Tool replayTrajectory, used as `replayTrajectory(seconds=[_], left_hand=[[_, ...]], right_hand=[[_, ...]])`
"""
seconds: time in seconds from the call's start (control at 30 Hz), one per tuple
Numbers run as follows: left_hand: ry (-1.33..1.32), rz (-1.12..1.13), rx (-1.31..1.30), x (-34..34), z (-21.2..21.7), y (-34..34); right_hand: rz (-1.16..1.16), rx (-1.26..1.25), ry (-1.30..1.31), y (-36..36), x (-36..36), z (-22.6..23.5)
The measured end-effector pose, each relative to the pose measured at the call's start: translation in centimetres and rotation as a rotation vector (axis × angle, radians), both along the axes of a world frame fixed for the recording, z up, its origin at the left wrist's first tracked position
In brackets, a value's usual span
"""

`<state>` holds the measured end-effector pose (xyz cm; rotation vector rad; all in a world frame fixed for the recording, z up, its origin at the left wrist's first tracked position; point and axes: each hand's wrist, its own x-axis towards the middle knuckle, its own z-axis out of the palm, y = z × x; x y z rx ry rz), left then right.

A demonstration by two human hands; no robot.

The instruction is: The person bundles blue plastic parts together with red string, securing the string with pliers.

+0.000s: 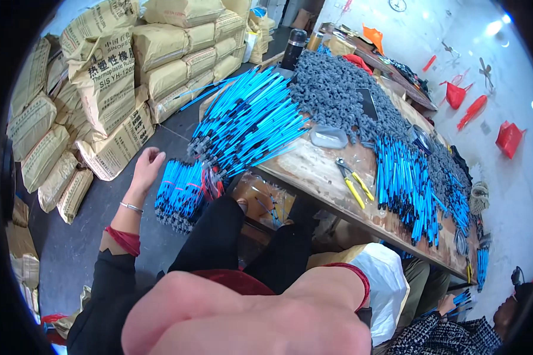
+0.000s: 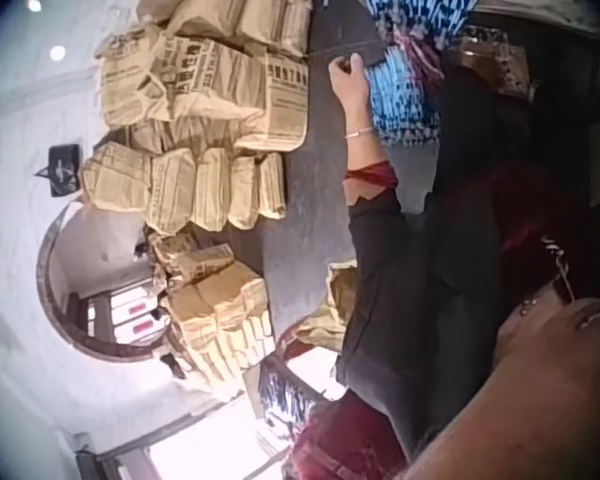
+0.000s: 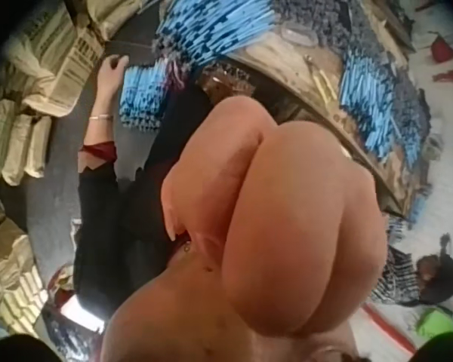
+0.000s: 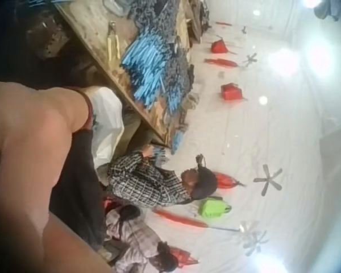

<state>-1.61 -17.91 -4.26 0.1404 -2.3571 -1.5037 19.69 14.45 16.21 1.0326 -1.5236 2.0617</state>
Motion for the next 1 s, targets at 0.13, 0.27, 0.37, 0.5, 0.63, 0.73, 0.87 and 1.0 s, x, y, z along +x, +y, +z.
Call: replayTrajectory(seconds=[0.13, 0.27, 0.37, 0.5, 0.63, 0.73, 0.87, 1.0], left_hand=[[-0.145, 0.031, 0.029, 1.8, -4.2, -1.3], [-0.274, 0.061, 0.077, 4.5, -9.3, -1.9], [-0.424, 0.029, 0.059, 4.5, -10.3, -0.7], [-0.530, 0.112, 0.143, 7.2, -15.8, -1.7], [-0.636, 0.098, 0.183, 8.9, -19.4, -2.1], [-0.719, 0.072, 0.195, 9.6, -20.4, -1.5], [-0.785, -0.027, 0.214, 7.9, -19.3, 0.5], [-0.775, -0.080, 0.274, 7.2, -19.4, 1.2]], right_hand=[[0.071, 0.016, -0.079, 0.0, -1.7, -0.7], [0.193, 0.052, -0.260, 9.0, 1.4, -1.6], [0.351, 0.038, -0.462, -3.6, -7.0, -5.7], [0.150, 0.827, -0.975, -2.7, -12.9, -17.3], [-0.173, 0.885, -0.994, -3.5, -18.5, -27.9], [-0.238, 0.915, -0.838, -4.8, -22.9, -32.5], [-0.375, 0.984, -0.752, -5.9, -29.1, -36.9], [-0.300, 0.975, -0.765, -7.3, -31.9, -39.5]])
